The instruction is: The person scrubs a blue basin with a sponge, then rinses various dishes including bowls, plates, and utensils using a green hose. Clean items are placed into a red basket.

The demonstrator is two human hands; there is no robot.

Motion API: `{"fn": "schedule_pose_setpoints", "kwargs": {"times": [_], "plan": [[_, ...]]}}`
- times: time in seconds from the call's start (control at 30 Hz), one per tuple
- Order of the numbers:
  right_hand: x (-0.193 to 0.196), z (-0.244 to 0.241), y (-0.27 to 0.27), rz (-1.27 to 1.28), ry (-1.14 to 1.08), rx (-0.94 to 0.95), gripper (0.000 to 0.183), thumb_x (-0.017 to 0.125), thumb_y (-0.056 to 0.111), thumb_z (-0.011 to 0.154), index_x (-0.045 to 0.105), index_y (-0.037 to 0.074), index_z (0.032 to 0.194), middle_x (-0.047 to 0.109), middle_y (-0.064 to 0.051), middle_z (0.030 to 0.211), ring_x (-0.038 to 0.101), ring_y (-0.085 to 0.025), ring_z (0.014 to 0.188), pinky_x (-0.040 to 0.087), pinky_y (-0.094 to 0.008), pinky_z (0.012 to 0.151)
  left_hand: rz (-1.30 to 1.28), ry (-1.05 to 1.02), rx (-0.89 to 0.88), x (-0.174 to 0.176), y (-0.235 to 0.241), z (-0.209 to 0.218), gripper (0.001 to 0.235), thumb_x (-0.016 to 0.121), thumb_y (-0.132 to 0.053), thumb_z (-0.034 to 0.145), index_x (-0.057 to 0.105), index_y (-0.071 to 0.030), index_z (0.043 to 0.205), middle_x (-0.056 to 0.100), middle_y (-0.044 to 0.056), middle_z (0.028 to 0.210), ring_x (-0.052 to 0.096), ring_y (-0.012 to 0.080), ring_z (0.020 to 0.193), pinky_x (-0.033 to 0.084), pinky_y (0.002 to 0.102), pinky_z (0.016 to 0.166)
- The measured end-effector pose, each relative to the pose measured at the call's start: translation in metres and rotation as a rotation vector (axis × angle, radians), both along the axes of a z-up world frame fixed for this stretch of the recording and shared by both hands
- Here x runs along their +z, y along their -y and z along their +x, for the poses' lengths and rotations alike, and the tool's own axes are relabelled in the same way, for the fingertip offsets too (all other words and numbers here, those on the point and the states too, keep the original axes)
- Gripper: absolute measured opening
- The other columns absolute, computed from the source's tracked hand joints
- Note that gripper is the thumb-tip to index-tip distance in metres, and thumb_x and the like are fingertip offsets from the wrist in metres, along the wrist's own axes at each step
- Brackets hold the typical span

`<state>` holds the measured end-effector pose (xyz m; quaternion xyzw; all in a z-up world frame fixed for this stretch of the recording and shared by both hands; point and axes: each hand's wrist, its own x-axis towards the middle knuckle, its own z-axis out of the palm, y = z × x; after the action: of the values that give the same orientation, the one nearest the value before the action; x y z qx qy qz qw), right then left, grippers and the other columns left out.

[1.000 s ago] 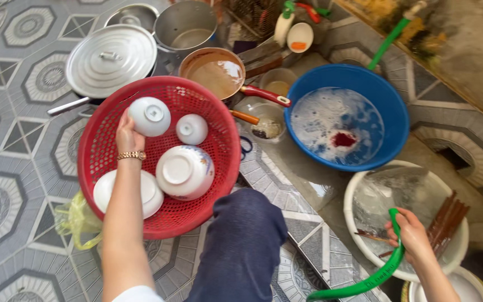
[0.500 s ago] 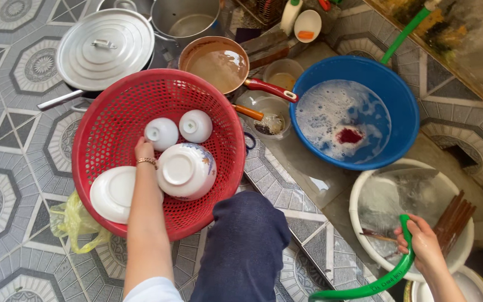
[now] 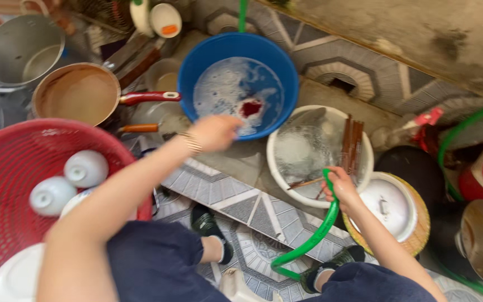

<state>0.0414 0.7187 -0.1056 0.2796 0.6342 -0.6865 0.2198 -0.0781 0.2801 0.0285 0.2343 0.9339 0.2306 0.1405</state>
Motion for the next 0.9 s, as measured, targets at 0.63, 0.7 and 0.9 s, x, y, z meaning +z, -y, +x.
{"fn": "schedule_pose_setpoints", "kwargs": {"times": [0.63, 0.7, 0.9], "plan": [[0.045, 0.049, -0.017, -0.262, 0.064, -0.068, 0.032, 0.042, 0.024, 0.105, 0.049, 0.015, 0.136, 0.059, -0.008, 0.083, 0.044, -0.011, 0.049, 0.035, -0.027, 0.036, -0.359, -0.077, 0.042, -0.349, -0.285, 0.008, 0.022, 0.055, -0.015, 0.096, 0.074, -0.011, 0.105, 0.076, 0.014, 0.102, 0.074, 0.0338, 0.098, 0.058, 0.048, 0.084], [0.048, 0.048, -0.018, -0.271, 0.054, -0.07, 0.032, 0.043, 0.024, 0.105, 0.049, 0.015, 0.136, 0.058, -0.008, 0.083, 0.044, -0.011, 0.05, 0.035, -0.027, 0.037, -0.283, 0.027, 0.178, -0.344, -0.287, 0.0, 0.021, 0.058, -0.014, 0.092, 0.075, -0.01, 0.103, 0.075, 0.018, 0.097, 0.073, 0.0356, 0.095, 0.058, 0.049, 0.083], [0.071, 0.036, -0.014, -0.278, -0.02, -0.101, 0.032, 0.043, 0.025, 0.106, 0.05, 0.015, 0.136, 0.059, -0.009, 0.083, 0.043, -0.011, 0.049, 0.036, -0.027, 0.037, 0.976, 0.511, 0.609, -0.314, -0.27, -0.022, 0.027, 0.066, -0.024, 0.103, 0.072, -0.001, 0.116, 0.074, 0.014, 0.103, 0.072, 0.0216, 0.086, 0.053, 0.041, 0.078]]}}
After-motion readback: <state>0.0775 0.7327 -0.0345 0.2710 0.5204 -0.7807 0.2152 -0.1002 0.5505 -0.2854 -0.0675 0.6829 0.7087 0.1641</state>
